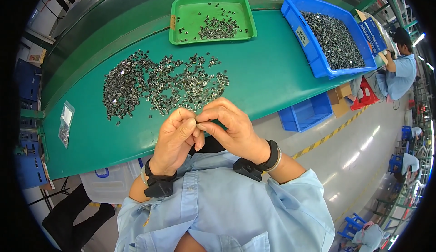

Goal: The person picks up small metal components from a table, inspects them with both hands, and places them into a green tray.

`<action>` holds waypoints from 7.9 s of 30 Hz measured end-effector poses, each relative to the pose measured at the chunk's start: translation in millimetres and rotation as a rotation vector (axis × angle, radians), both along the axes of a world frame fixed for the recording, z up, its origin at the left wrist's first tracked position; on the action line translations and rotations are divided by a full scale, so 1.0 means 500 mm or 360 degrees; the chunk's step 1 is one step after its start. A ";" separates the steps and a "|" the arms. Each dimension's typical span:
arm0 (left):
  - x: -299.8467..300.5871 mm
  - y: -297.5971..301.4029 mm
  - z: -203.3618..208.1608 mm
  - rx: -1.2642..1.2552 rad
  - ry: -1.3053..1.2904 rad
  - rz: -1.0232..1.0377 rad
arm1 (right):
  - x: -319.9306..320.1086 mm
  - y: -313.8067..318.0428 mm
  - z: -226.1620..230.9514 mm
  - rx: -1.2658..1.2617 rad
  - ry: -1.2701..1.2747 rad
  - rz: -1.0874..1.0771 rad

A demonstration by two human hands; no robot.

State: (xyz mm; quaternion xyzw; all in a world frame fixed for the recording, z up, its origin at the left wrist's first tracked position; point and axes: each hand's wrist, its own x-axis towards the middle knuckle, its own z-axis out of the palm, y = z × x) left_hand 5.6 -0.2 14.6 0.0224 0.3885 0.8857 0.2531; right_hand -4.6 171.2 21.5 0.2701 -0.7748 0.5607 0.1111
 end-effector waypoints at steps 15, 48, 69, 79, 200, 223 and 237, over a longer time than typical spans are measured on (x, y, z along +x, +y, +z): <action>0.006 0.002 -0.002 0.0244 -0.0129 -0.0027 | -0.007 -0.002 -0.010 -0.0052 0.0165 -0.0006; 0.006 0.006 -0.002 0.0180 -0.0171 0.0045 | -0.012 -0.016 -0.029 -0.0205 -0.0094 0.0000; 0.007 0.001 -0.013 0.0051 -0.0086 0.0067 | -0.008 -0.008 -0.027 -0.0183 -0.0229 0.0057; 0.005 -0.002 -0.006 -0.0019 -0.0050 0.0073 | -0.007 -0.007 -0.014 -0.0080 -0.0142 0.0009; -0.010 -0.021 0.011 -0.0167 -0.0048 0.0144 | -0.041 -0.017 0.034 0.0632 0.0465 -0.0067; -0.001 -0.012 0.010 -0.0046 -0.0013 0.0110 | -0.020 -0.021 0.013 0.0267 0.0309 -0.0158; -0.002 0.002 -0.007 0.0291 -0.0111 0.0014 | -0.005 -0.018 0.010 0.0090 0.0191 -0.0144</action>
